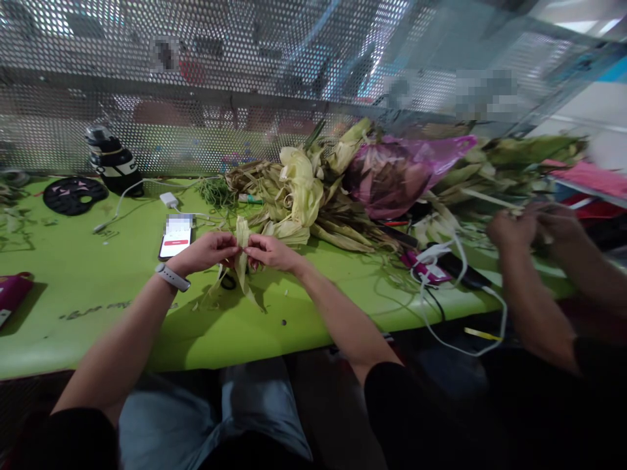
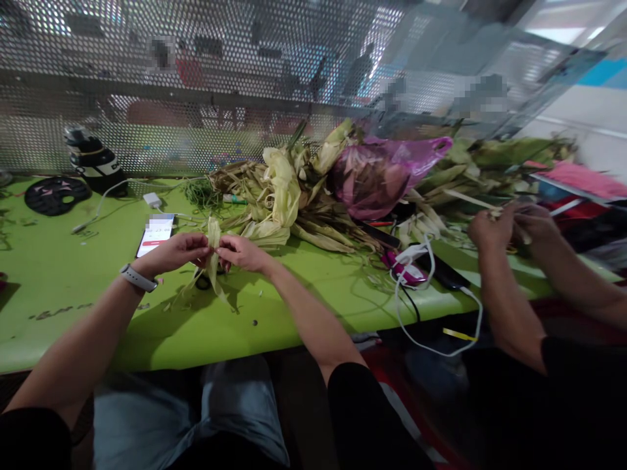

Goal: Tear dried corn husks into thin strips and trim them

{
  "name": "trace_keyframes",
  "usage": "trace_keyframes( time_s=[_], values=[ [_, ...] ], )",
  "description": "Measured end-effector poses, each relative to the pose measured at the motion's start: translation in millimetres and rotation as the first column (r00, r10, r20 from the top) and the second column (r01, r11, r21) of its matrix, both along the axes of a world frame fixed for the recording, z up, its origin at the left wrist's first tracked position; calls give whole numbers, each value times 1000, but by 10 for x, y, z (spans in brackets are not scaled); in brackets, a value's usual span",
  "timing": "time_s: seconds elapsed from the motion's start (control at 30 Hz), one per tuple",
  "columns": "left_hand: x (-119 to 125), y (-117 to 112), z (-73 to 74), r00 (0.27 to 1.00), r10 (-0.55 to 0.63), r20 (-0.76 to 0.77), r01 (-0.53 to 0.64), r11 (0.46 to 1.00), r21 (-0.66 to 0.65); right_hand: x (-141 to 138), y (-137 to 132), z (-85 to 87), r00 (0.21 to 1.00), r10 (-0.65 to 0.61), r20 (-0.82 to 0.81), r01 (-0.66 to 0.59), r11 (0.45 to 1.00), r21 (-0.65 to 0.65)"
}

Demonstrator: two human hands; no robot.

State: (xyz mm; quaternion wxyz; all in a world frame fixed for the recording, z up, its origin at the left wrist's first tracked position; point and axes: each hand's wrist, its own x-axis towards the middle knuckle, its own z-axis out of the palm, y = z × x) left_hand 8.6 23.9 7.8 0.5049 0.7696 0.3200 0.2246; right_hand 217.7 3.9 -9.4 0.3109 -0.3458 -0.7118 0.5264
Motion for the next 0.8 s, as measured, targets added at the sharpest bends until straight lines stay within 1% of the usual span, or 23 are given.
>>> trace_keyframes(
  time_s=[0.07, 0.13, 0.23, 0.3, 0.37, 0.47, 0.57, 0.63, 0.67, 0.73, 0.8],
  values=[
    [20, -20, 14, 999, 32, -38, -29, 996, 80, 3, 1, -8, 1000, -26, 11, 25, 999, 28],
    [40, -40, 29, 992, 80, -96, -62, 982, 180, 7, 7, -25, 998, -49, 34, 47, 997, 62],
    [68, -69, 51, 970, 163, -177, -97, 938, 333, 11, 25, -61, 993, -85, 79, 74, 989, 130],
    [90, -91, 59, 953, 215, -212, -110, 901, 420, 7, 36, -82, 984, -124, 125, 97, 974, 203],
    [118, -116, 54, 934, 264, -242, -116, 862, 494, -6, 39, -94, 967, -179, 180, 121, 949, 290],
    [166, -145, 16, 895, 346, -283, -131, 809, 573, -43, 26, -93, 926, -288, 245, 170, 896, 409],
    [195, -140, -38, 871, 396, -292, -157, 786, 598, -92, 3, -86, 872, -388, 298, 200, 838, 507],
    [194, -117, -50, 878, 391, -277, -170, 794, 584, -122, -2, -87, 841, -432, 326, 200, 808, 554],
    [189, -105, -41, 891, 371, -262, -173, 810, 560, -133, 3, -90, 827, -452, 335, 203, 795, 572],
    [168, -97, 12, 935, 288, -207, -165, 870, 465, -132, 37, -104, 794, -499, 348, 229, 774, 590],
    [121, -123, 103, 983, 156, -99, -119, 945, 306, -82, 103, -123, 769, -537, 348, 271, 766, 583]
  ],
)
